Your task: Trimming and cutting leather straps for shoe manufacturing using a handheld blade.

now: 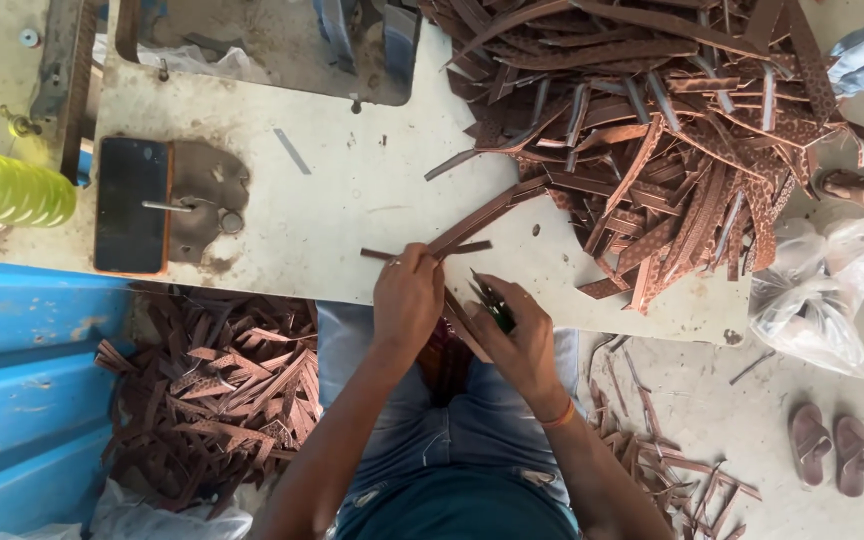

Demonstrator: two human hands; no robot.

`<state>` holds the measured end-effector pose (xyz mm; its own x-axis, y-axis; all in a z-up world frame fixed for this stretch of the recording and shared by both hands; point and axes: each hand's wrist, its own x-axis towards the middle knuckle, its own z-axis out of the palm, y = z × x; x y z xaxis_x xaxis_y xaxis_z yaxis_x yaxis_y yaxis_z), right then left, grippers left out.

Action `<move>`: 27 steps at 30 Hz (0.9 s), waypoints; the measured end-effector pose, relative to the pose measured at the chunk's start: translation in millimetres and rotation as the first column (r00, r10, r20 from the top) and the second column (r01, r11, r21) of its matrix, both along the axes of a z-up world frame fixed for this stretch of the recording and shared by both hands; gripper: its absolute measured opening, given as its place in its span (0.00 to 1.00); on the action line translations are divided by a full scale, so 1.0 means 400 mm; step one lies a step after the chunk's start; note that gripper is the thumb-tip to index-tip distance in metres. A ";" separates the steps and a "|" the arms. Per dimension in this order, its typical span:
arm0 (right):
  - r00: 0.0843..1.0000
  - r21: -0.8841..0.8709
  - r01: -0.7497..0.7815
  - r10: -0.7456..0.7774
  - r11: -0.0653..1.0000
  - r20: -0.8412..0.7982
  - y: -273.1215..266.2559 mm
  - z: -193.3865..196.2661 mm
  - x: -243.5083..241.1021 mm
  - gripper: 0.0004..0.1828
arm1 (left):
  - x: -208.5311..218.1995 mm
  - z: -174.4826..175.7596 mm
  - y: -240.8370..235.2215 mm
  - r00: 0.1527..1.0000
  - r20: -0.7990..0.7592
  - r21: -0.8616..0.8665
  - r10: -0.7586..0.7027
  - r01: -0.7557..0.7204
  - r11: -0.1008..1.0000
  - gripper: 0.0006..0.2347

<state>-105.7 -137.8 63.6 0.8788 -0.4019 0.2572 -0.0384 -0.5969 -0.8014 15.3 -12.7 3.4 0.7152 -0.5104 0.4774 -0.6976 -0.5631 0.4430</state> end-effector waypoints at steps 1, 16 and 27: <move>0.994 0.119 0.051 -0.039 0.992 -0.101 0.006 0.020 -0.001 0.21 | 0.008 -0.027 0.000 0.977 -0.211 0.033 0.018 -0.011 0.999 0.06; 0.991 0.115 -0.069 0.081 0.991 -0.108 0.003 -0.001 0.024 0.23 | -0.031 -0.020 0.024 0.909 -0.408 -0.076 0.081 -0.123 0.990 0.06; 0.984 0.196 -0.019 0.054 0.980 -0.170 -0.019 -0.001 0.017 0.19 | -0.030 0.029 0.010 0.904 -0.415 -0.101 0.100 -0.155 0.983 0.07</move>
<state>-98.9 -145.2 63.1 0.9181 -0.3958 0.0203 -0.1680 -0.4350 -0.8846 3.3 -8.7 15.2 0.9159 -0.3558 0.1859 -0.3670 -0.5545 0.7469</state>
